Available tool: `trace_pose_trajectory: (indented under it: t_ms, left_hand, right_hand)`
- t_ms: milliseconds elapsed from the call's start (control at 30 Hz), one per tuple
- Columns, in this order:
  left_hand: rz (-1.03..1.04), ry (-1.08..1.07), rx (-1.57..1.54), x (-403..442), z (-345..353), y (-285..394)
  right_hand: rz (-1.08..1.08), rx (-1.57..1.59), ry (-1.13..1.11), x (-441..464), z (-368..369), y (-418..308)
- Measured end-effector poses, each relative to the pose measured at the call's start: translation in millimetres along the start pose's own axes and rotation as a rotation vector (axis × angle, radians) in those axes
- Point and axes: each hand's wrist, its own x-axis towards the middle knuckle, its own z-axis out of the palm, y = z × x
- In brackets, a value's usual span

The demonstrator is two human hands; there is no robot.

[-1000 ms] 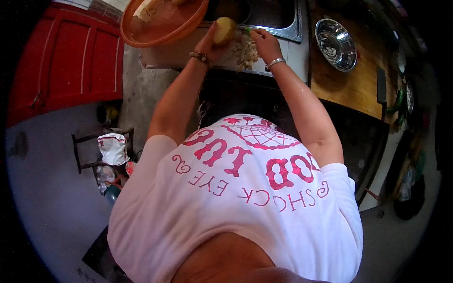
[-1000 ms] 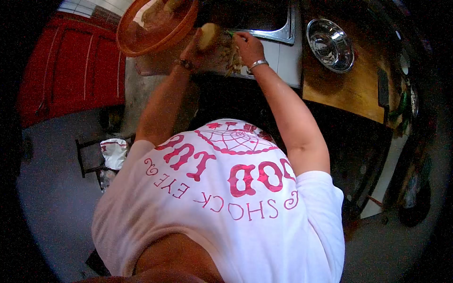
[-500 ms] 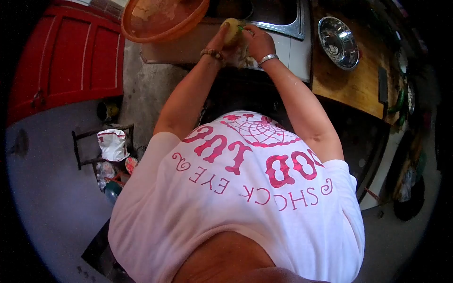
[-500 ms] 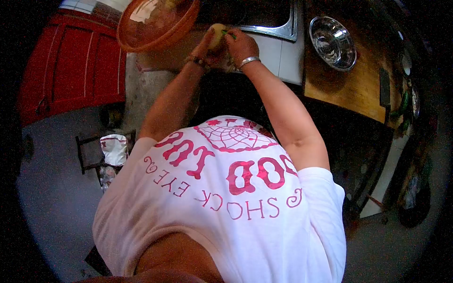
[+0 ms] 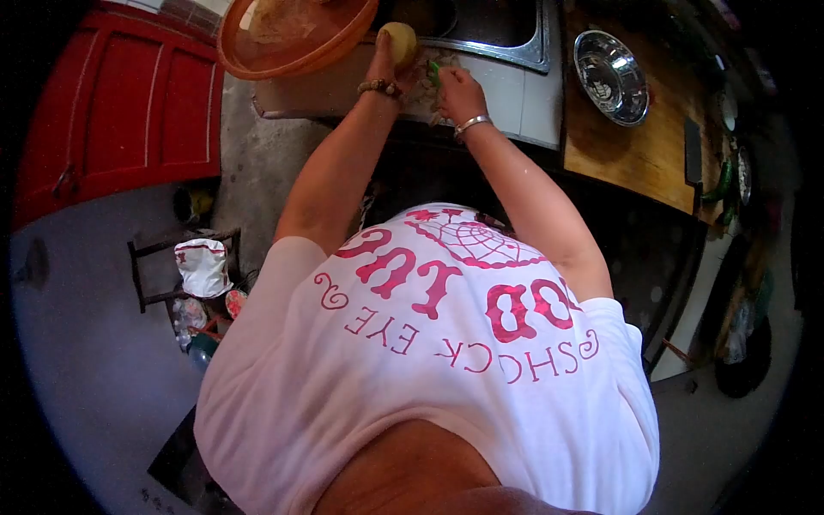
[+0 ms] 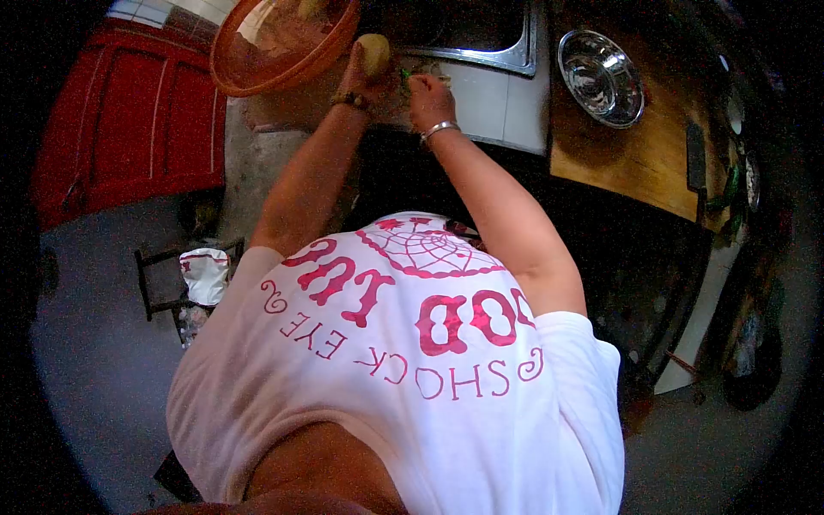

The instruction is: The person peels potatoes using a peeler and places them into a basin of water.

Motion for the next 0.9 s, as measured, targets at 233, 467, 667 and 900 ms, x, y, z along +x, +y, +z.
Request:
trace_pose_trajectory:
  t_ms: [233,467,667,900]
  left_hand:
    - [-0.055,0.060,-0.208,-16,-4,-5]
    - [-0.038,0.158,-0.169,-24,-4,-4]
    - [-0.017,0.040,-0.145,-17,-6,-25]
    - [-0.103,0.145,-0.113,-18,1,-23]
  right_hand:
    - [0.263,0.657,-0.230,60,-19,38]
    - [-0.152,-0.109,-0.052,13,-14,3]
    - [-0.730,-0.638,0.193,8,0,-1]
    - [-0.625,-0.761,0.202,-3,11,4]
